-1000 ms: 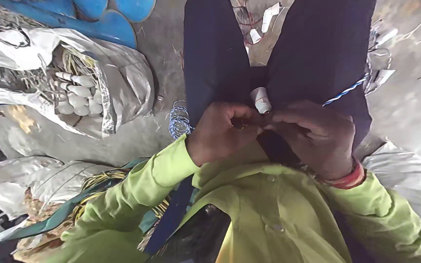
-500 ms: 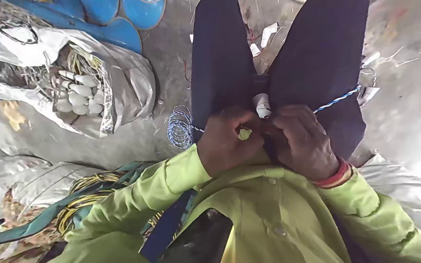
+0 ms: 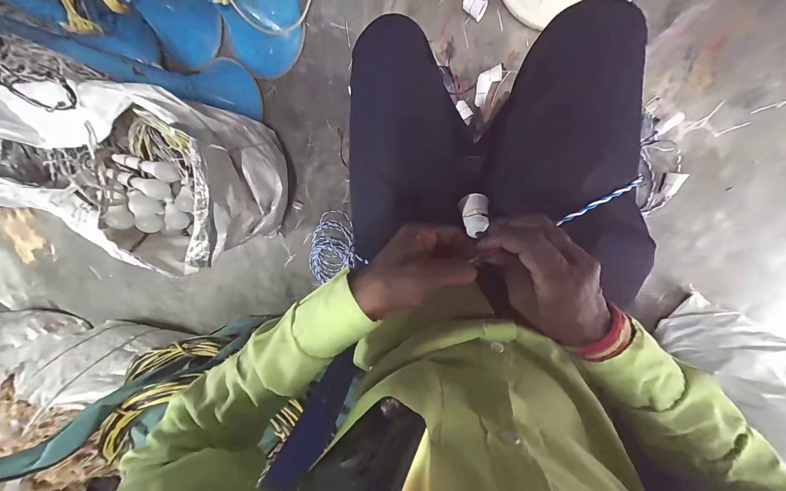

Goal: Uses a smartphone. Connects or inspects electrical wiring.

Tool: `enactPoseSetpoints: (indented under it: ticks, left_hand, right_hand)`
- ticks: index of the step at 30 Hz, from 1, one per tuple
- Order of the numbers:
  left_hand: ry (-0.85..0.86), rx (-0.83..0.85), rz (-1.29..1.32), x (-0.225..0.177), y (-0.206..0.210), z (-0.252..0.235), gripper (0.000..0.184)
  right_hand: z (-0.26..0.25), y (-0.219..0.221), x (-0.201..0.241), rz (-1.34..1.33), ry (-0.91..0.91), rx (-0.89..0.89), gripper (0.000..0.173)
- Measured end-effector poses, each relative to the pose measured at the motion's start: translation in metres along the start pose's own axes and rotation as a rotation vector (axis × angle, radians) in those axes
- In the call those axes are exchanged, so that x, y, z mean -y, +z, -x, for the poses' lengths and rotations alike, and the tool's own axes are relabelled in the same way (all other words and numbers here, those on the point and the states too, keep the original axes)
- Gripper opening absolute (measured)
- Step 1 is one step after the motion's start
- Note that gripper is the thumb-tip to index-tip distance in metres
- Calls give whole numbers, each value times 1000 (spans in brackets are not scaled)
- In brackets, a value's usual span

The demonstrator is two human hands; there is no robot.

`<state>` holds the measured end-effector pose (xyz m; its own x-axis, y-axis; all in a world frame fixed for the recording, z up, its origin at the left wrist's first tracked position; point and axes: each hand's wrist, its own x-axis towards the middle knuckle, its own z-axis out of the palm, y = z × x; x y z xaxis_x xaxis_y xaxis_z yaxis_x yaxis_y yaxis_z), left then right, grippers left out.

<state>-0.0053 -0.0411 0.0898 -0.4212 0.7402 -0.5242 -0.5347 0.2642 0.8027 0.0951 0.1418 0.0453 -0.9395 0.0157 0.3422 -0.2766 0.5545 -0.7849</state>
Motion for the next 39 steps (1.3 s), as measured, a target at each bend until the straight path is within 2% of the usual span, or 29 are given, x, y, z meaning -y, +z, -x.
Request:
enactPoseSetpoints:
  ticks: [7,10,13,18,22,27,30,36,39]
  left_hand:
    - [-96,93,359,19,1,2,6]
    - [-26,61,250,20,3,-2,12]
    - [55,-62,112,9,8,-7,12]
    - [282,-241,-195,11,10,-5,6]
    - [436,-323,-317,15,14,-4,9]
    - [430,-356,-338,23,19,-2,16]
    - [370,-408,-296,27,25,0,23]
    - [258,-411,-153,29,26,-1,29]
    - [343,-407,-251,30,21,2,26]
  right_hand:
    - [7,3,1,-234,17,-91,12]
    - [3,0,-3,-232,49,-80,13]
    - [-3,0,-6,-204,73,-91,13]
    - [1,-1,-6,-137,147,-105,16]
    - [6,-1,-5,-115,82,-135,14]
    - [10,6,-4,-63,-28,-162,11]
    - [10,8,-3,-29,-51,-158,11]
    - [8,3,1,-70,63,-95,16]
    - [7,-1,3,-42,83,-17,22]
